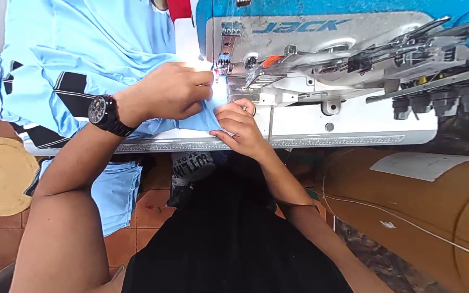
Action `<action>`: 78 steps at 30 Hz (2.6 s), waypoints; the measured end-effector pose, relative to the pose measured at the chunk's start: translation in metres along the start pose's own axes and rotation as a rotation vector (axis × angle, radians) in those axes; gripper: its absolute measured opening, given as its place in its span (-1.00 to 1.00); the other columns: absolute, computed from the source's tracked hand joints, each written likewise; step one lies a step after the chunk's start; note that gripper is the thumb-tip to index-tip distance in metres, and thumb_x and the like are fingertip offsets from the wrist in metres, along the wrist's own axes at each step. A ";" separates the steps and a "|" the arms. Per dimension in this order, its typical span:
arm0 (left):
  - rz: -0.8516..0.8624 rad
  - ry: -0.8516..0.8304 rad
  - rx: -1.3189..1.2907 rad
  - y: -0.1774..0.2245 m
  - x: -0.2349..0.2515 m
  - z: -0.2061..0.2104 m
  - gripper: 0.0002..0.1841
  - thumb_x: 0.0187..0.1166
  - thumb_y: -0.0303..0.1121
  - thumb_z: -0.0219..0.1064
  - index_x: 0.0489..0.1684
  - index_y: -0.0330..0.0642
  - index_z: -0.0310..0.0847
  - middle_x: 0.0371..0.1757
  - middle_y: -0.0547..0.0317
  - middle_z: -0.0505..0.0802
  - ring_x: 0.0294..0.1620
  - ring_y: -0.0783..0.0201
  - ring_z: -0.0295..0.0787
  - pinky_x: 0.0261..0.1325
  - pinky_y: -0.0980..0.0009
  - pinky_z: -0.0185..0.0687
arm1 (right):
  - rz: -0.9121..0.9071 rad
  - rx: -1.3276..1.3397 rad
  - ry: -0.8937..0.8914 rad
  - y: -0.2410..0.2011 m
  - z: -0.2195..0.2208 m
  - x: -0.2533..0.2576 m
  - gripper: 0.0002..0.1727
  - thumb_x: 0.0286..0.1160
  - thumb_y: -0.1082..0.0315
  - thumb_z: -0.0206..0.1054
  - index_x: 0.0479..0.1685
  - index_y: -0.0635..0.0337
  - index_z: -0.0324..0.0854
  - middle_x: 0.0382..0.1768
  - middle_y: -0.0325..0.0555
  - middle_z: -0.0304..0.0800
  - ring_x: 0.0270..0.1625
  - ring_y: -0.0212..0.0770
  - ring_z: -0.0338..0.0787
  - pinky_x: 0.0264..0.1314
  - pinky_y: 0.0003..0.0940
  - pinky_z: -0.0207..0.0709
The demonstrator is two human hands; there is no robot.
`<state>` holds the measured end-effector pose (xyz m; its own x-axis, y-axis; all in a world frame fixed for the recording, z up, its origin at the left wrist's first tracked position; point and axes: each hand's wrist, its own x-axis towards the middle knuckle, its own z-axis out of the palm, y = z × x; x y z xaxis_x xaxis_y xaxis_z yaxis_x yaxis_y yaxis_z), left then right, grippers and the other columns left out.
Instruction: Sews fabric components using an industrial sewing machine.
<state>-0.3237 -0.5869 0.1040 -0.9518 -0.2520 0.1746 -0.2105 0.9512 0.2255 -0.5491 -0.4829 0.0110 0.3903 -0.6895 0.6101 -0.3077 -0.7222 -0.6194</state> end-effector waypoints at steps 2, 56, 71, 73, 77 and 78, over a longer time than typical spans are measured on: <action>0.032 -0.072 0.031 0.003 0.008 -0.007 -0.71 0.60 -0.33 0.02 -0.43 -0.25 0.60 -0.33 -0.06 0.73 -0.36 -0.07 0.70 -0.38 -0.01 0.47 | 0.003 0.005 -0.004 -0.001 0.000 0.000 -0.83 0.52 0.27 0.47 -0.34 0.15 0.87 -0.15 -0.16 0.93 0.24 -0.18 0.79 0.58 0.12 0.21; -0.019 -0.109 0.042 0.009 -0.005 -0.017 -0.32 0.63 0.29 0.08 -0.11 -0.26 0.72 -0.03 -0.11 0.81 -0.13 -0.10 0.76 -0.23 -0.03 0.56 | 0.039 0.139 -0.105 -0.006 -0.015 0.005 -0.77 0.55 0.23 0.43 -0.38 0.16 0.81 -0.19 -0.15 0.90 0.22 -0.22 0.77 0.56 0.13 0.16; -0.206 0.337 0.253 0.037 -0.017 0.031 -0.75 0.63 -0.59 0.18 0.01 -0.25 0.81 0.01 -0.15 0.85 -0.16 -0.12 0.71 -0.16 0.01 0.44 | 0.016 0.055 -0.035 -0.005 -0.024 0.023 -0.87 0.49 0.34 0.47 -0.26 0.23 0.84 -0.06 -0.06 0.92 0.24 -0.12 0.78 0.47 0.09 0.32; -0.211 0.310 0.280 0.031 -0.015 0.029 -0.73 0.62 -0.60 0.17 0.03 -0.23 0.81 0.07 -0.09 0.87 -0.15 -0.10 0.71 -0.15 0.01 0.43 | 0.007 -0.029 -0.044 -0.003 -0.024 0.025 -0.86 0.53 0.35 0.44 -0.23 0.24 0.84 -0.03 -0.03 0.91 0.25 -0.07 0.80 0.46 0.03 0.46; -0.202 0.308 0.357 0.014 -0.005 0.028 -0.73 0.67 -0.61 0.12 0.00 -0.24 0.79 -0.06 -0.07 0.88 -0.14 -0.13 0.70 -0.16 0.01 0.40 | 0.010 -0.191 -0.067 0.003 -0.024 0.034 -0.87 0.57 0.38 0.41 -0.16 0.24 0.84 0.02 -0.02 0.92 0.21 -0.07 0.84 0.30 -0.09 0.61; -0.208 0.295 0.375 0.011 -0.003 0.027 -0.74 0.68 -0.61 0.11 0.01 -0.24 0.77 -0.06 -0.07 0.88 -0.11 -0.15 0.71 -0.14 0.00 0.41 | 0.010 -0.222 -0.070 0.005 -0.024 0.035 -0.87 0.58 0.39 0.40 -0.14 0.23 0.84 0.03 -0.03 0.92 0.21 -0.08 0.85 0.29 -0.10 0.63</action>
<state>-0.3294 -0.5708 0.0797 -0.7895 -0.4302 0.4377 -0.5052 0.8605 -0.0654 -0.5577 -0.5119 0.0410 0.4431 -0.6972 0.5635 -0.4921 -0.7146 -0.4971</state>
